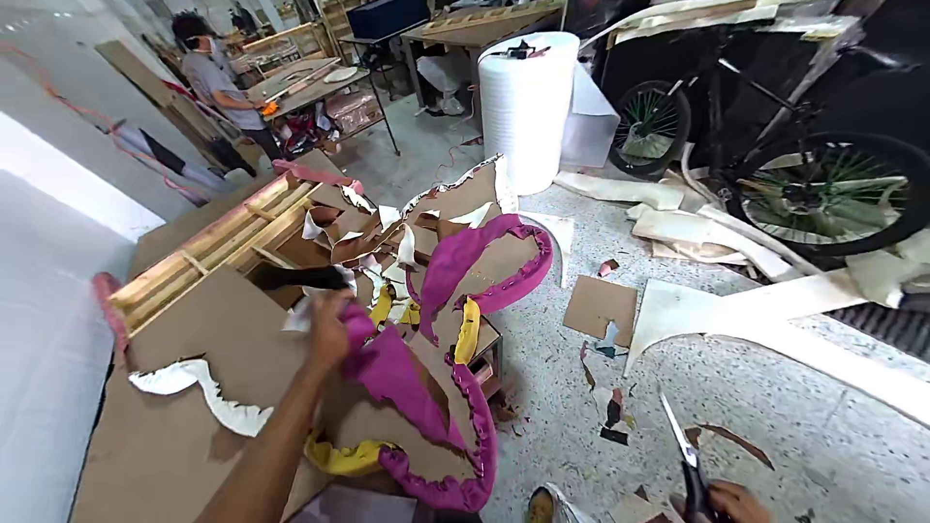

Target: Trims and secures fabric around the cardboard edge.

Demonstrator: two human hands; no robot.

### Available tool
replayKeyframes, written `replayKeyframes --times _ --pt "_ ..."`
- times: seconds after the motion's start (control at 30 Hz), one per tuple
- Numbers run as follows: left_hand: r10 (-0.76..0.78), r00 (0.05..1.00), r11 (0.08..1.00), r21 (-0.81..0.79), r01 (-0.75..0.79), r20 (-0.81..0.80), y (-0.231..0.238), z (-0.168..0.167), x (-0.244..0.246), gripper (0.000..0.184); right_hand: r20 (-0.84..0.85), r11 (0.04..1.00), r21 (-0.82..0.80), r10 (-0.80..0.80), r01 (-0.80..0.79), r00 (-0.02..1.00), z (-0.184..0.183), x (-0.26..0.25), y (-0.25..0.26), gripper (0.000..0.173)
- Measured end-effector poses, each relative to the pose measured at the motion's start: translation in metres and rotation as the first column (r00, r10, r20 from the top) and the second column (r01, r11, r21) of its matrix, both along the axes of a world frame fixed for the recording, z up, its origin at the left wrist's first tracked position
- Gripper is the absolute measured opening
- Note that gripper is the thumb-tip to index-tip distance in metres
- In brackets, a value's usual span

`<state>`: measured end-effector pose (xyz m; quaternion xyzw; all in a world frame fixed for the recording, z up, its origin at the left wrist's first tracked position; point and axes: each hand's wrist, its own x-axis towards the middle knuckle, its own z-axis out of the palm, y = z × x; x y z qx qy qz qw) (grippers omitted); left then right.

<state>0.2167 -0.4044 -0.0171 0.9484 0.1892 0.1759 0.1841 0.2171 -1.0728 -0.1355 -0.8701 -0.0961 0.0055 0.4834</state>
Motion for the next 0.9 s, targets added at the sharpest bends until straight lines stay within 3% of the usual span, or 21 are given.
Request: replayKeyframes --times 0.03,0.1,0.17,0.23,0.27,0.33,0.37,0.43,0.5,0.6,0.77,0.83,0.9 --pt "-0.137 0.983 0.984 -0.131 0.12 -0.126 -0.028 -0.023 -0.004 0.051 0.012 1.0 0.019 -0.006 0.005 1.0 0.008 0.014 -0.006 0.031" --pt "-0.402 0.835 0.886 -0.389 0.251 -0.377 -0.082 -0.059 -0.023 0.063 0.047 0.997 0.073 -0.008 0.005 0.999 0.015 0.041 -0.013 0.029" --pt "-0.49 0.655 0.859 -0.447 0.25 -0.575 -0.126 -0.067 -0.04 0.088 0.049 0.994 0.114 -0.009 0.003 0.999 0.021 0.061 -0.011 0.028" --pt "-0.47 0.582 0.88 -0.403 0.251 -0.663 -0.152 -0.071 -0.053 0.1 0.036 0.99 0.142 -0.001 -0.005 0.999 0.02 0.074 0.0 0.026" --pt "-0.447 0.594 0.893 -0.367 0.258 -0.669 -0.157 -0.077 -0.057 0.092 0.021 0.987 0.153 0.044 -0.047 0.999 0.02 0.081 0.011 0.024" --pt "-0.406 0.684 0.913 -0.3 0.277 -0.606 -0.153 -0.096 -0.066 0.048 -0.054 0.96 0.137 0.254 -0.245 0.966 0.019 0.09 0.038 0.023" --pt "-0.403 0.706 0.915 -0.262 0.306 -0.582 -0.147 -0.105 -0.067 0.036 -0.108 0.919 0.098 0.391 -0.381 0.914 0.018 0.095 0.054 0.024" --pt "-0.433 0.743 0.899 -0.187 0.396 -0.511 -0.142 -0.112 -0.064 0.031 -0.24 0.77 -0.044 0.611 -0.637 0.755 0.014 0.104 0.089 0.033" --pt "-0.471 0.766 0.877 -0.139 0.46 -0.437 -0.148 -0.104 -0.058 0.029 -0.346 0.558 -0.228 0.719 -0.798 0.602 0.015 0.114 0.125 0.049" --pt "-0.508 0.812 0.847 0.006 0.532 -0.287 -0.148 -0.101 -0.055 0.026 -0.437 0.269 -0.391 0.787 -0.88 0.435 0.022 0.134 0.183 0.058" --pt "-0.47 0.847 0.871 0.027 0.491 -0.25 -0.154 -0.094 -0.061 0.022 -0.535 -0.104 -0.379 0.836 -0.92 0.126 0.022 0.147 0.281 0.068" --pt "-0.414 0.885 0.908 -0.028 0.418 -0.214 -0.154 -0.091 -0.067 0.01 -0.552 -0.216 -0.355 0.834 -0.909 0.018 0.013 0.15 0.3 0.055" --pt "-0.217 0.971 0.975 -0.063 0.212 -0.096 -0.141 -0.083 -0.073 0.016 -0.553 -0.305 -0.316 0.828 -0.898 -0.087 0.01 0.159 0.303 0.033"
